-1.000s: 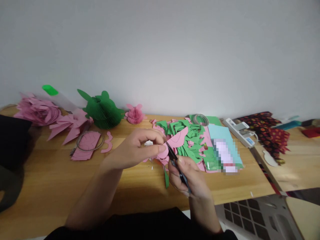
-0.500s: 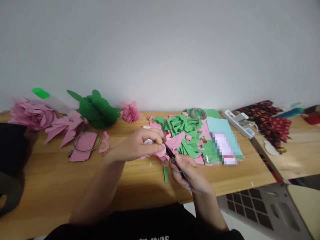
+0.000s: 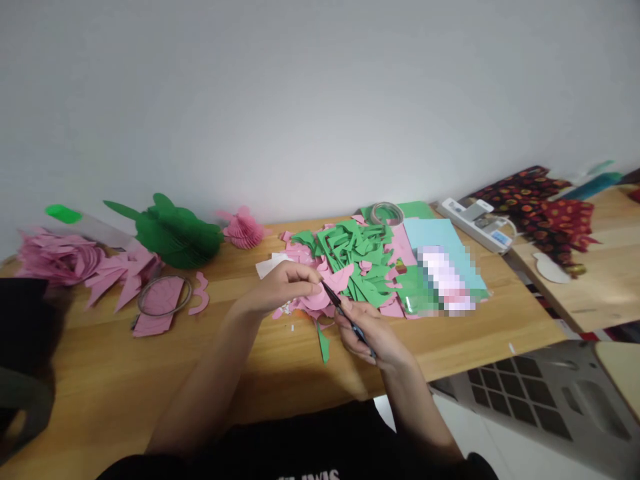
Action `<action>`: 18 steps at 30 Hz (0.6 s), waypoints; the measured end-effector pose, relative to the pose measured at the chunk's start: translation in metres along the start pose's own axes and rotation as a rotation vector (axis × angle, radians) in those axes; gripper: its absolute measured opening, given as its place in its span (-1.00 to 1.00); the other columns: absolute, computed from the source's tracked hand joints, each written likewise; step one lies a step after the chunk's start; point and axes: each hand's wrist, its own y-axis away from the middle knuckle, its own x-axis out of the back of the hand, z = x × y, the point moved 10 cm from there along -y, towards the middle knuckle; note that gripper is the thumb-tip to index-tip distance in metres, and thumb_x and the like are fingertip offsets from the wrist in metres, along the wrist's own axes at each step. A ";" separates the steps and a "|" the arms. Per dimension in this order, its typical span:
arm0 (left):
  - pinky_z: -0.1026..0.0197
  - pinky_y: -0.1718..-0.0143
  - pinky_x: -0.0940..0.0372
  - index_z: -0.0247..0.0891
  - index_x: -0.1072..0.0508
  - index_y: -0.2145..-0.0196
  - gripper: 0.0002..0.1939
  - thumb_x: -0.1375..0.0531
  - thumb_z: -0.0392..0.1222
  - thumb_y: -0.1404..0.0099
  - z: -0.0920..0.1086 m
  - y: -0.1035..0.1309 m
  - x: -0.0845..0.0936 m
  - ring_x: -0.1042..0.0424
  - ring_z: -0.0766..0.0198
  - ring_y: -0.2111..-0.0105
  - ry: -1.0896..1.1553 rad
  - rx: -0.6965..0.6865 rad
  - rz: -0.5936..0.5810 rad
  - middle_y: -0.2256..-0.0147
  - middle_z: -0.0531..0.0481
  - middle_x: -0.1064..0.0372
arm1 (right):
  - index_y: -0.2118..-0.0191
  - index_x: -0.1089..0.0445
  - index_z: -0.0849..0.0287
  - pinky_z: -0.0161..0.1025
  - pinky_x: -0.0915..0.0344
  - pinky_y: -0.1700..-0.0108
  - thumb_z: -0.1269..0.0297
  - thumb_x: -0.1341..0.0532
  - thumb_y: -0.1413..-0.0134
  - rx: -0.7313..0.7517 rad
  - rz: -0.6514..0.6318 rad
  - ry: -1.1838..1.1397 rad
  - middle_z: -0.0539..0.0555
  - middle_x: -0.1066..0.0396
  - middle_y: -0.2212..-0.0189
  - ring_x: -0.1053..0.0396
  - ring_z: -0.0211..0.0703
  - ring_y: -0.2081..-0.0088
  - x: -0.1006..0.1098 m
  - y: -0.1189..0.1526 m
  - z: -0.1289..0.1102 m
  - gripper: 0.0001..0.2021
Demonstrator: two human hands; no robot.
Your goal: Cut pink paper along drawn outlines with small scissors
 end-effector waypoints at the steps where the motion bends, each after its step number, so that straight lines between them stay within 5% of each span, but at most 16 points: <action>1: 0.32 0.58 0.00 -0.31 -0.41 0.67 -0.75 -0.31 -0.11 0.02 -0.004 -0.002 0.002 -0.13 0.41 0.60 0.003 0.009 0.026 0.64 0.09 -0.21 | 0.55 -0.14 0.12 -0.47 0.27 0.84 -0.23 -0.18 -0.06 -0.002 0.011 -0.002 -0.26 0.03 0.89 0.26 -0.47 0.86 0.003 -0.001 0.001 -0.50; 11: 0.32 0.65 0.14 -0.31 -0.47 0.62 -0.69 -0.35 0.01 0.05 -0.037 -0.005 0.012 0.05 0.46 0.66 0.026 0.052 0.275 0.71 0.15 -0.08 | 0.51 -0.20 0.15 -0.47 0.26 0.82 -0.26 -0.20 -0.01 0.023 0.067 -0.094 -0.26 0.01 0.89 0.22 -0.47 0.87 0.017 -0.009 0.003 -0.49; 18: 0.31 0.60 0.06 -0.29 -0.49 0.61 -0.70 -0.34 0.02 0.02 -0.035 0.002 0.013 0.00 0.44 0.62 -0.002 0.024 0.341 0.68 0.14 -0.13 | 0.44 -0.31 0.18 -0.43 0.14 0.81 -0.22 -0.29 0.10 0.285 0.465 -0.071 -0.22 -0.07 0.84 0.07 -0.43 0.83 0.048 -0.011 -0.027 -0.51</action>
